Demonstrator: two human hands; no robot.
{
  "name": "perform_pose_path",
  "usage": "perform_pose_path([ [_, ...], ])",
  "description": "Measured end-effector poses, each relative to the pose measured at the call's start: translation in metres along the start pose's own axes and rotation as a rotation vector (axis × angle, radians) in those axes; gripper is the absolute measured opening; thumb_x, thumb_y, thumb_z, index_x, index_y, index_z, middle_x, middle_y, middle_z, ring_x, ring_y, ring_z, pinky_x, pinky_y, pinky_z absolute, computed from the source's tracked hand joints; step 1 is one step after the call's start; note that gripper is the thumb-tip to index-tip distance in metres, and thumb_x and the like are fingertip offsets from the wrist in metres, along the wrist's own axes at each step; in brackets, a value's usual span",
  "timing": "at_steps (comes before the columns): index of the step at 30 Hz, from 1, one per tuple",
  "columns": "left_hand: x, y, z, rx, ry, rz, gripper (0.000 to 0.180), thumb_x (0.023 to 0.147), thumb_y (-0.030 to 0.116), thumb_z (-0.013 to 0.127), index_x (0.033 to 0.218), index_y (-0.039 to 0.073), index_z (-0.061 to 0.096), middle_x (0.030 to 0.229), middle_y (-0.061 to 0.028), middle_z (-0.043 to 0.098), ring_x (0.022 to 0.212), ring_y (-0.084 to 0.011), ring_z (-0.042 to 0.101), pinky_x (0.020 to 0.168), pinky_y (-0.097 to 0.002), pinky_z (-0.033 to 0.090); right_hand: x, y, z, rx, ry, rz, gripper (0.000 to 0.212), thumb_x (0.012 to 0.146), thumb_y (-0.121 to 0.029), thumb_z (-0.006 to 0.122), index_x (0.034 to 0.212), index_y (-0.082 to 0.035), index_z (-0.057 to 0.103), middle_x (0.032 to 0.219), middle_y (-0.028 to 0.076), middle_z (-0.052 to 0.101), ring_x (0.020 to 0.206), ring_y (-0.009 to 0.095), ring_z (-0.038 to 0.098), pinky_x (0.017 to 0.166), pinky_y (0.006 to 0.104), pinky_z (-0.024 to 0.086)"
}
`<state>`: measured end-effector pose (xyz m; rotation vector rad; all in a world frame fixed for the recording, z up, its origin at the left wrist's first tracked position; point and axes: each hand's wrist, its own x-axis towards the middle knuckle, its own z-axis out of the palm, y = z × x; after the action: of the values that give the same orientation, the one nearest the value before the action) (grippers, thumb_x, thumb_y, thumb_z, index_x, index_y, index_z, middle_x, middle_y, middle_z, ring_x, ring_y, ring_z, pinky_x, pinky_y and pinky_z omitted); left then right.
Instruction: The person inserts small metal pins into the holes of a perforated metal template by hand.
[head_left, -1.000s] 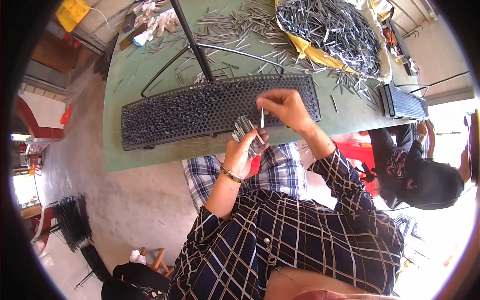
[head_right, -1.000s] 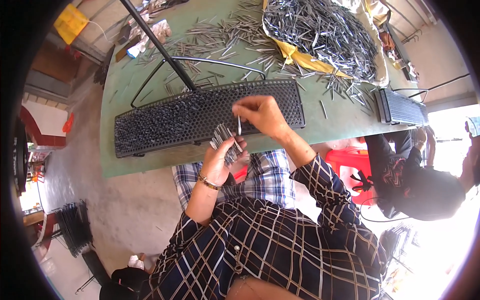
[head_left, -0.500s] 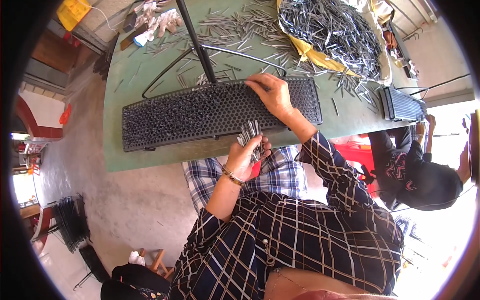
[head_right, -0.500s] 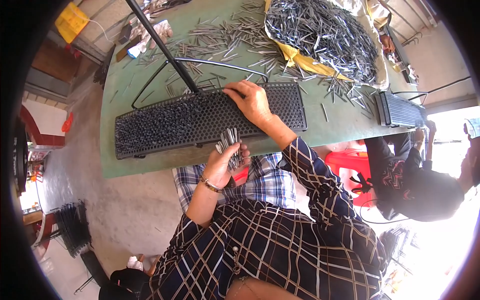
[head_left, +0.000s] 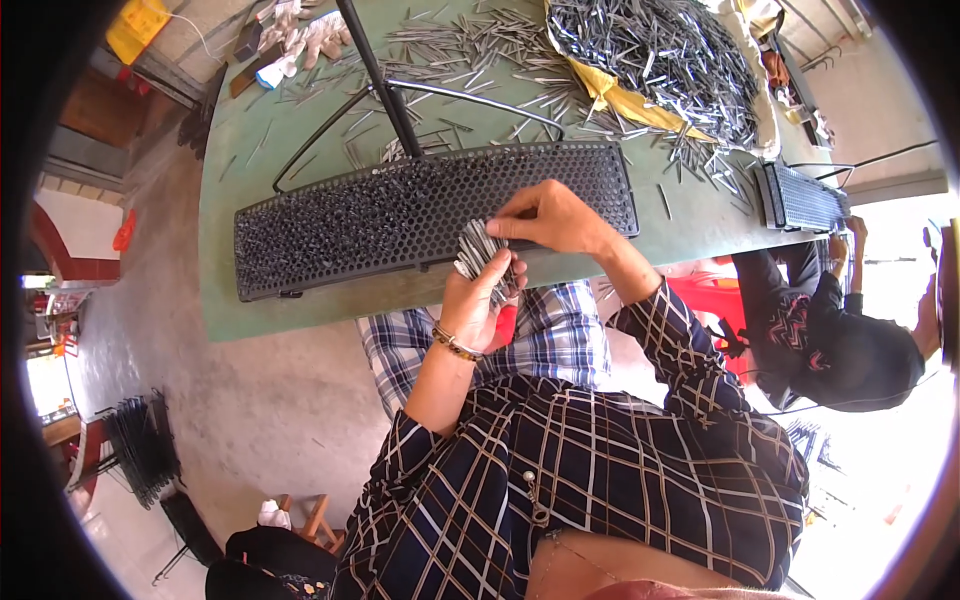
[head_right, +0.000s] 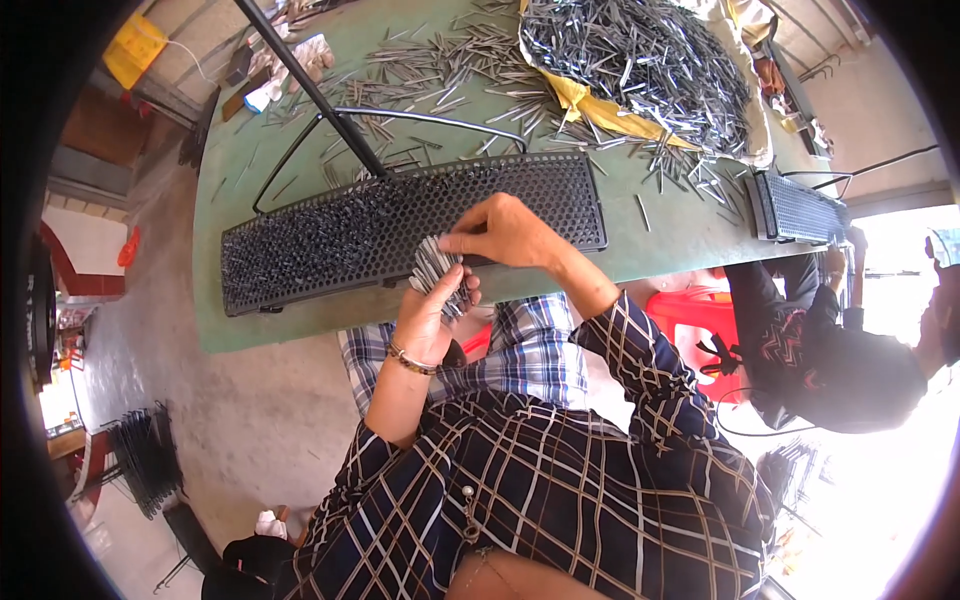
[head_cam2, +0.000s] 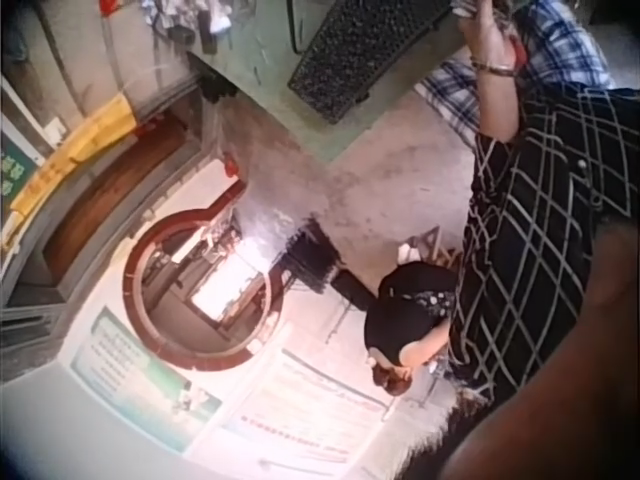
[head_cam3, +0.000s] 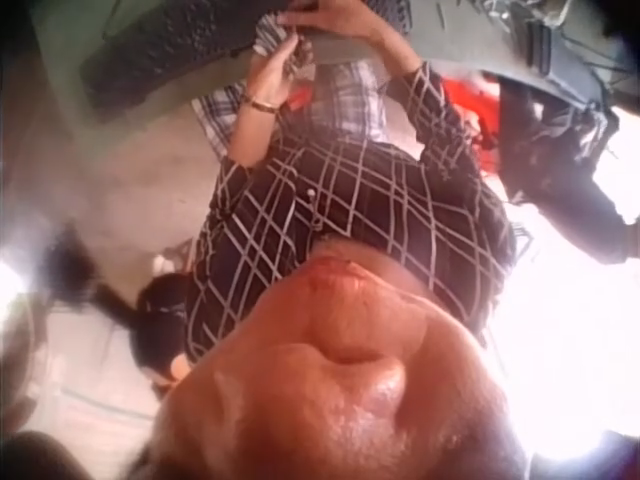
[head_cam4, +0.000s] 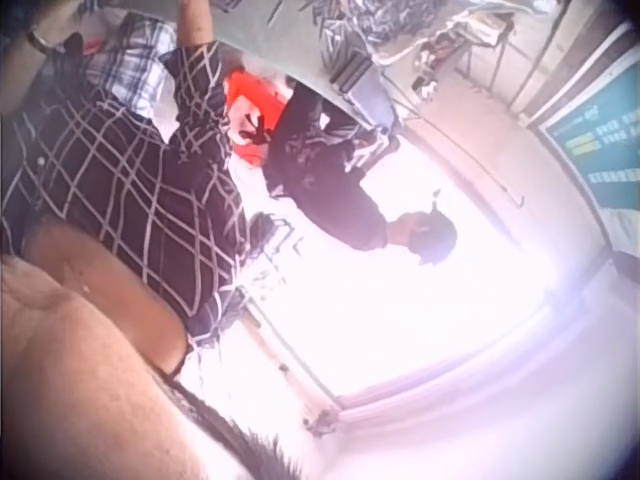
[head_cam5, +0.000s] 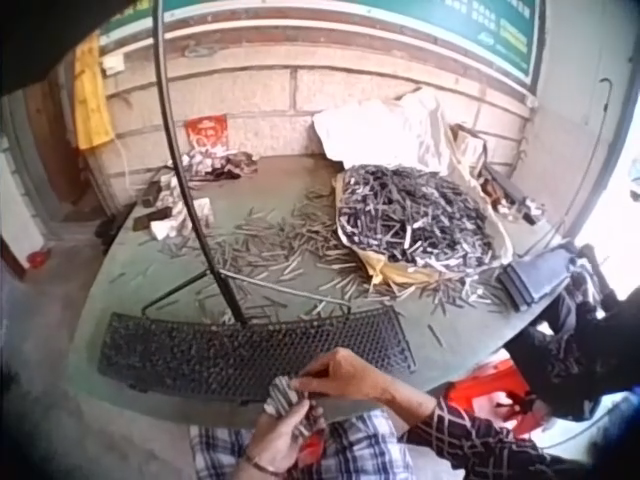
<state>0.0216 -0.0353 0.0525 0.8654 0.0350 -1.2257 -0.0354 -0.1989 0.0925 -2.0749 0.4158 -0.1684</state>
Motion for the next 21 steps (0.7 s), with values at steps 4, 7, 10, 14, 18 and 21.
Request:
perform_pose_path([
  [4, -0.001, -0.001, 0.005, 0.019, 0.04, 0.025, 0.015, 0.086, 0.014, 0.062, 0.096, 0.003, 0.057, 0.087, -0.0067, 0.062, 0.079, -0.0164, 0.062, 0.064, -0.029, 0.053, -0.008, 0.002, 0.001, 0.146, -0.059, 0.123, 0.022, 0.078, -0.019, 0.069, 0.087, 0.001, 0.069, 0.071, 0.007, 0.065, 0.062, 0.009, 0.057, 0.057, 0.0247, 0.045],
  [7, -0.001, -0.002, 0.004, 0.002, 0.046, 0.012, 0.017, 0.085, 0.014, 0.063, 0.097, 0.003, 0.058, 0.089, -0.007, 0.062, 0.081, -0.0174, 0.063, 0.066, -0.0299, 0.053, -0.006, 0.006, 0.004, 0.254, -0.027, 0.181, 0.021, 0.081, -0.017, 0.067, 0.089, 0.002, 0.068, 0.071, 0.004, 0.065, 0.062, 0.006, 0.055, 0.057, 0.0226, 0.045],
  [10, -0.001, -0.002, 0.005, -0.002, 0.064, -0.017, 0.018, 0.085, 0.016, 0.064, 0.097, 0.004, 0.058, 0.09, -0.0071, 0.062, 0.083, -0.0182, 0.063, 0.067, -0.0304, 0.054, 0.001, 0.01, 0.0, 0.326, 0.108, 0.137, 0.022, 0.083, -0.016, 0.065, 0.092, 0.004, 0.066, 0.073, 0.005, 0.065, 0.062, 0.007, 0.056, 0.057, 0.0224, 0.046],
  [14, -0.001, -0.002, 0.008, 0.035, 0.084, -0.05, 0.018, 0.085, 0.017, 0.064, 0.097, 0.004, 0.059, 0.091, -0.0068, 0.062, 0.083, -0.0186, 0.063, 0.067, -0.0308, 0.054, 0.019, 0.016, -0.009, 0.217, 0.38, -0.04, 0.022, 0.084, -0.016, 0.063, 0.093, 0.004, 0.065, 0.074, 0.008, 0.066, 0.064, 0.01, 0.06, 0.059, 0.0249, 0.048],
  [18, -0.003, -0.003, 0.007, 0.047, 0.089, -0.056, 0.017, 0.085, 0.016, 0.063, 0.097, 0.004, 0.059, 0.09, -0.0064, 0.062, 0.082, -0.0183, 0.062, 0.067, -0.0309, 0.054, 0.036, 0.023, -0.014, 0.044, 0.471, -0.154, 0.02, 0.084, -0.016, 0.063, 0.095, 0.001, 0.066, 0.084, 0.01, 0.067, 0.073, 0.014, 0.062, 0.066, 0.0265, 0.048],
  [21, -0.003, -0.004, 0.006, 0.047, 0.08, -0.05, 0.016, 0.085, 0.015, 0.063, 0.097, 0.004, 0.059, 0.09, -0.0061, 0.061, 0.082, -0.018, 0.062, 0.068, -0.0307, 0.053, 0.039, 0.026, -0.013, -0.031, 0.467, -0.194, 0.019, 0.084, -0.015, 0.063, 0.095, 0.0, 0.065, 0.087, 0.008, 0.066, 0.078, 0.015, 0.062, 0.07, 0.0263, 0.048],
])
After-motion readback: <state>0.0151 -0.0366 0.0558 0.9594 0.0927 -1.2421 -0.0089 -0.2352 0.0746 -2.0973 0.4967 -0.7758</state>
